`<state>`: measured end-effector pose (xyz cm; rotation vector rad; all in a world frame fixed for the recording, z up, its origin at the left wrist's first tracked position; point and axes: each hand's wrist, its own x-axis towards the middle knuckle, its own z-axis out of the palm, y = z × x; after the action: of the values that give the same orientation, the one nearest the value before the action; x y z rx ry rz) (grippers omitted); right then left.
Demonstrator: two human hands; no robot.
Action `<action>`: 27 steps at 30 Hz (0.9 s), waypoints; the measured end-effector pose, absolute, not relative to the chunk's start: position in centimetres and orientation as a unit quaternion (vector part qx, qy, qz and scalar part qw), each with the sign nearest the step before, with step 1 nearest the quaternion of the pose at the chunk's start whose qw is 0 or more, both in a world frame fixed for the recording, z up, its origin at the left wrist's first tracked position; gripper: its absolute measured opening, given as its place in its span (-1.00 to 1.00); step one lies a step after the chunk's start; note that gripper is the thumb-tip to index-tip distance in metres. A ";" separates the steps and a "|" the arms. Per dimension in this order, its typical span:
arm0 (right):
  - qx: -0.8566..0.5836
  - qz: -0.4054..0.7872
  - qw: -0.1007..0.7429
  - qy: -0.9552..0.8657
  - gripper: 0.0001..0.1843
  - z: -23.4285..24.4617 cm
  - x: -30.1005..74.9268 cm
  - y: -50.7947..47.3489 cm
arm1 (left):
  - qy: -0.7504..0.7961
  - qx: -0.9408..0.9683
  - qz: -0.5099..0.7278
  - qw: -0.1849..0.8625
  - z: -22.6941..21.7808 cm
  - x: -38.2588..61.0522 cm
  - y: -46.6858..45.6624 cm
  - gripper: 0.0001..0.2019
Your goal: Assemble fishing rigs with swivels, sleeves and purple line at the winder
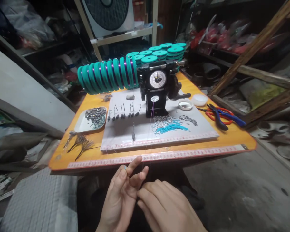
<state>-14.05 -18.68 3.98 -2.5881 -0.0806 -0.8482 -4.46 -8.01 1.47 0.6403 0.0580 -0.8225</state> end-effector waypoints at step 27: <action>-0.949 -0.089 0.303 -0.020 -0.71 -5.2 -18.0 -22.0 | 0.007 0.438 -0.490 0.753 1.8 -0.9 -6.0 -0.84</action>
<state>-17.98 -22.04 -5.19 -2.5154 -0.0523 -0.2349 -0.93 -5.99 1.83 0.9566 0.0156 -1.0705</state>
